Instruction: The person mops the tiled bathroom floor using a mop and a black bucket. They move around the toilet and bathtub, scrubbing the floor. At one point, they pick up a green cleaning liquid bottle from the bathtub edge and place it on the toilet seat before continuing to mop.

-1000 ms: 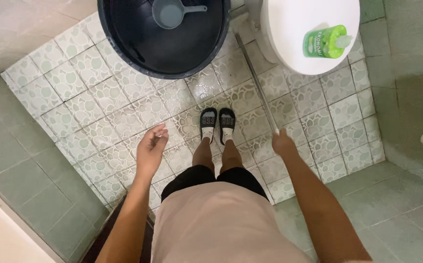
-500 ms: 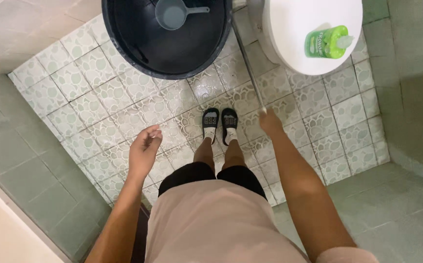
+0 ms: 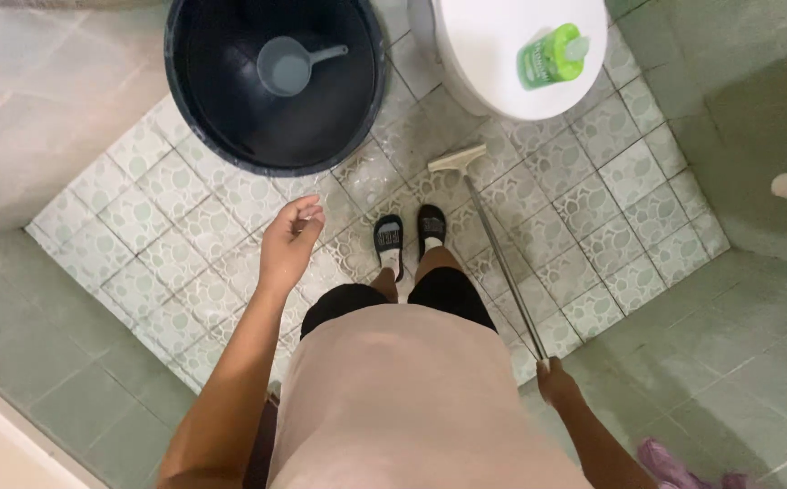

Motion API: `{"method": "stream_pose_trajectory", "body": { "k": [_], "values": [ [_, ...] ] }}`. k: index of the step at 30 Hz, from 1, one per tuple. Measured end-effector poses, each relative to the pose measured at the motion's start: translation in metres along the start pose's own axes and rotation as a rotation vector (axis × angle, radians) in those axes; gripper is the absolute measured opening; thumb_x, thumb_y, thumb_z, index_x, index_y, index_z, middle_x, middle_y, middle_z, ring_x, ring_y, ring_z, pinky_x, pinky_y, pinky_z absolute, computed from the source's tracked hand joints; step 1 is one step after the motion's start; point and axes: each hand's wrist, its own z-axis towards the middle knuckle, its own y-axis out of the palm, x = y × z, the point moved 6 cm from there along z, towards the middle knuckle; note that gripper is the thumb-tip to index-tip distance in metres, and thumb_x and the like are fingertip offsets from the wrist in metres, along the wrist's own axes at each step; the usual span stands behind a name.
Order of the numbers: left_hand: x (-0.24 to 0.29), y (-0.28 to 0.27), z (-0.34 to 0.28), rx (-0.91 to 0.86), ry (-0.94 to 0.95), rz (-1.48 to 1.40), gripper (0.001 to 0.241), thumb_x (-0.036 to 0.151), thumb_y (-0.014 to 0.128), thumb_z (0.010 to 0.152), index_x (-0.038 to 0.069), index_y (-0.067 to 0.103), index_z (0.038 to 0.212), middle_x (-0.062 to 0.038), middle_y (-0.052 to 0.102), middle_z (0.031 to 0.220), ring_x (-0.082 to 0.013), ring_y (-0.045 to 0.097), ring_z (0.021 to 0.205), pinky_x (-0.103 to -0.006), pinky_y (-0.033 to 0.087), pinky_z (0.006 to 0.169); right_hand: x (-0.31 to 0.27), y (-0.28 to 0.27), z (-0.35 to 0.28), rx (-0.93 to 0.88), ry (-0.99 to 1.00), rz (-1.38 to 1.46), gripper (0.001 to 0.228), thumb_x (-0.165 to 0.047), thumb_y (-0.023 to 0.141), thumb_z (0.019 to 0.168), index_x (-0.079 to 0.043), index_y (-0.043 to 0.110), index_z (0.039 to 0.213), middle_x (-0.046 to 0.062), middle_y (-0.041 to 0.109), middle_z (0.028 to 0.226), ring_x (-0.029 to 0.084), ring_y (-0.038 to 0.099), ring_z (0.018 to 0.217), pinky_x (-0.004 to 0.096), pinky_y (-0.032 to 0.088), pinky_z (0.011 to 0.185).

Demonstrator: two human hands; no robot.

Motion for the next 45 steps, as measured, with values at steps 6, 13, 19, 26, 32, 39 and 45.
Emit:
{"method": "stream_pose_trajectory", "body": {
  "k": [6,13,19,26,32,39,45],
  "values": [
    [-0.019,-0.014,-0.007,0.076,-0.023,-0.018,0.035,0.013,0.069,0.096,0.013,0.069,0.131,-0.019,0.073,0.116,-0.0242,0.069,0.1,-0.0394,0.057,0.087,0.004,-0.006,0.065,-0.041,-0.021,-0.18,0.061,-0.06,0.037,0.103,-0.015,0.039,0.145,0.035,0.07,0.125,0.047,0.068,0.121,0.055,0.053,0.104],
    [-0.044,-0.023,-0.016,0.178,-0.037,-0.067,0.035,0.009,0.067,0.096,0.011,0.069,0.131,-0.017,0.072,0.113,-0.0213,0.065,0.097,-0.0379,0.055,0.089,-0.077,-0.106,0.088,0.005,-0.099,-0.234,0.069,-0.058,0.029,0.103,-0.009,0.039,0.15,0.039,0.066,0.13,0.051,0.064,0.124,0.058,0.05,0.103],
    [-0.015,-0.012,-0.02,0.288,-0.007,-0.131,0.034,0.007,0.067,0.097,0.01,0.068,0.131,-0.015,0.073,0.112,-0.0189,0.064,0.097,-0.0365,0.054,0.091,-0.163,-0.167,0.123,0.023,-0.197,-0.199,0.075,-0.056,0.034,0.1,-0.003,0.039,0.153,0.04,0.063,0.132,0.054,0.062,0.124,0.06,0.049,0.103],
    [0.025,0.026,-0.016,0.417,0.045,-0.225,0.036,0.006,0.067,0.096,0.011,0.068,0.131,-0.01,0.073,0.11,-0.0152,0.065,0.098,-0.0339,0.054,0.093,-0.342,-0.243,0.05,0.003,-0.437,-0.123,0.072,-0.054,0.046,0.1,-0.011,0.042,0.158,0.034,0.053,0.145,0.049,0.06,0.128,0.057,0.049,0.104],
    [0.025,0.081,-0.015,0.471,0.004,-0.254,0.036,0.008,0.068,0.096,0.009,0.069,0.131,-0.012,0.073,0.106,-0.0195,0.066,0.101,-0.037,0.054,0.094,-0.402,-0.282,0.138,0.194,-0.677,-0.151,0.054,-0.032,0.046,0.105,0.001,0.054,0.147,0.031,0.064,0.13,0.043,0.069,0.114,0.054,0.057,0.088],
    [-0.021,0.114,-0.027,0.455,-0.196,-0.248,0.038,0.01,0.069,0.094,0.015,0.07,0.131,-0.012,0.076,0.112,-0.0198,0.07,0.097,-0.0383,0.056,0.088,-0.27,-0.268,0.178,0.007,-0.544,-0.335,0.07,-0.043,0.025,0.108,0.011,0.048,0.145,0.04,0.051,0.146,0.053,0.05,0.136,0.063,0.036,0.115],
    [-0.015,0.098,-0.015,0.471,-0.187,-0.294,0.035,0.007,0.064,0.096,0.003,0.065,0.131,-0.008,0.073,0.112,-0.0125,0.067,0.096,-0.023,0.051,0.085,-0.143,-0.265,0.144,-0.001,-0.366,-0.175,0.074,-0.066,0.032,0.097,-0.005,0.052,0.133,0.025,0.07,0.119,0.044,0.068,0.11,0.052,0.051,0.096]
  ]
}}
